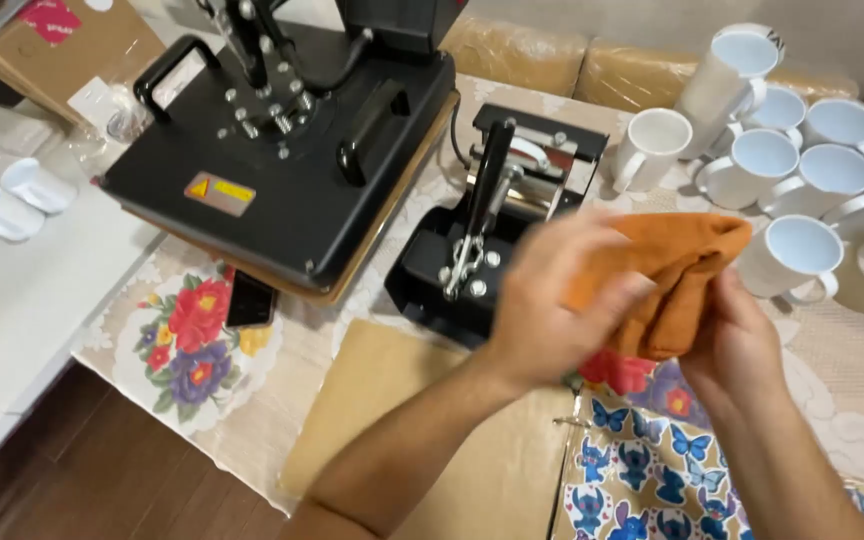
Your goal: The person wipes the inside of a white ceramic mug with an orange cloth. They then cut a piece of brown transfer paper using scissors and wrap it around the mug. Finally, the mug is placed into a mug press machine.
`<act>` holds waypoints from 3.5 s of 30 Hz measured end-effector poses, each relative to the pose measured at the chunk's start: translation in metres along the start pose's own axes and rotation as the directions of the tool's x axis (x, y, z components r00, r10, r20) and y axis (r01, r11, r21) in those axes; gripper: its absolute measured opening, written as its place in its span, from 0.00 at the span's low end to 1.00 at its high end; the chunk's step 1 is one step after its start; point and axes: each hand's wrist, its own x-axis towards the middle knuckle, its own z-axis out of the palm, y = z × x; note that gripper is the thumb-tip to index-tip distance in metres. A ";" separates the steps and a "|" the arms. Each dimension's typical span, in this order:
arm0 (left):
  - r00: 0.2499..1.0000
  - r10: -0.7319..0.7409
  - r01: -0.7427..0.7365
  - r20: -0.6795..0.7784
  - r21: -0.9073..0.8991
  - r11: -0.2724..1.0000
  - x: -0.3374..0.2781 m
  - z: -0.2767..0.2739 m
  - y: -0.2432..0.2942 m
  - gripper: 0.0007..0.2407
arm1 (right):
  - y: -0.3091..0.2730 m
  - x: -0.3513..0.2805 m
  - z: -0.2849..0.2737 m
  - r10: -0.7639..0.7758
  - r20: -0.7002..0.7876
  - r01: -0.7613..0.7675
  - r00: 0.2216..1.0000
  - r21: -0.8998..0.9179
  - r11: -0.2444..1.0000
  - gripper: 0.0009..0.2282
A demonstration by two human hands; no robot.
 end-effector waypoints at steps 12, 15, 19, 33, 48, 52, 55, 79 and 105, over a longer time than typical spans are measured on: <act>0.625 -0.772 0.778 0.116 -0.172 0.604 0.060 -0.031 -0.123 0.18 | -0.065 0.037 0.031 0.153 -0.383 -0.122 0.911 0.105 0.987 0.13; 0.807 -0.591 0.579 -0.008 -0.194 0.792 0.047 -0.053 -0.077 0.09 | -0.060 0.074 0.021 -0.171 -0.210 0.143 0.963 -0.140 0.980 0.13; 0.947 -0.322 0.294 -0.009 -0.384 0.875 -0.005 -0.102 -0.025 0.15 | -0.036 0.137 0.038 -0.479 -0.003 0.389 0.878 -0.579 0.717 0.09; 0.679 0.239 -0.514 0.694 0.217 0.830 -0.190 -0.159 -0.099 0.04 | -0.005 0.173 0.179 0.325 0.305 0.422 0.895 -0.814 -0.398 0.25; 0.626 0.013 -0.487 0.780 0.378 0.787 -0.218 -0.156 -0.102 0.08 | -0.015 0.166 0.080 0.263 0.329 0.417 0.907 -0.794 -0.442 0.12; 0.746 -0.089 -0.631 0.660 0.744 0.221 -0.263 -0.144 -0.138 0.17 | -0.040 0.129 0.045 0.231 0.282 0.356 0.931 -0.839 -0.412 0.11; 0.724 0.134 -0.542 0.677 0.438 0.718 -0.210 -0.152 -0.100 0.09 | -0.061 0.095 0.022 0.257 0.220 0.305 0.941 -0.880 -0.364 0.12; 0.663 -0.489 -0.040 0.567 0.679 0.733 -0.235 -0.101 -0.028 0.19 | -0.088 0.011 -0.076 -0.010 0.304 0.303 0.953 -0.950 -0.073 0.13; 0.819 -0.225 -0.206 0.528 0.637 0.743 -0.204 -0.073 0.015 0.17 | -0.108 -0.024 -0.101 -0.031 0.003 0.025 1.000 -0.693 0.721 0.15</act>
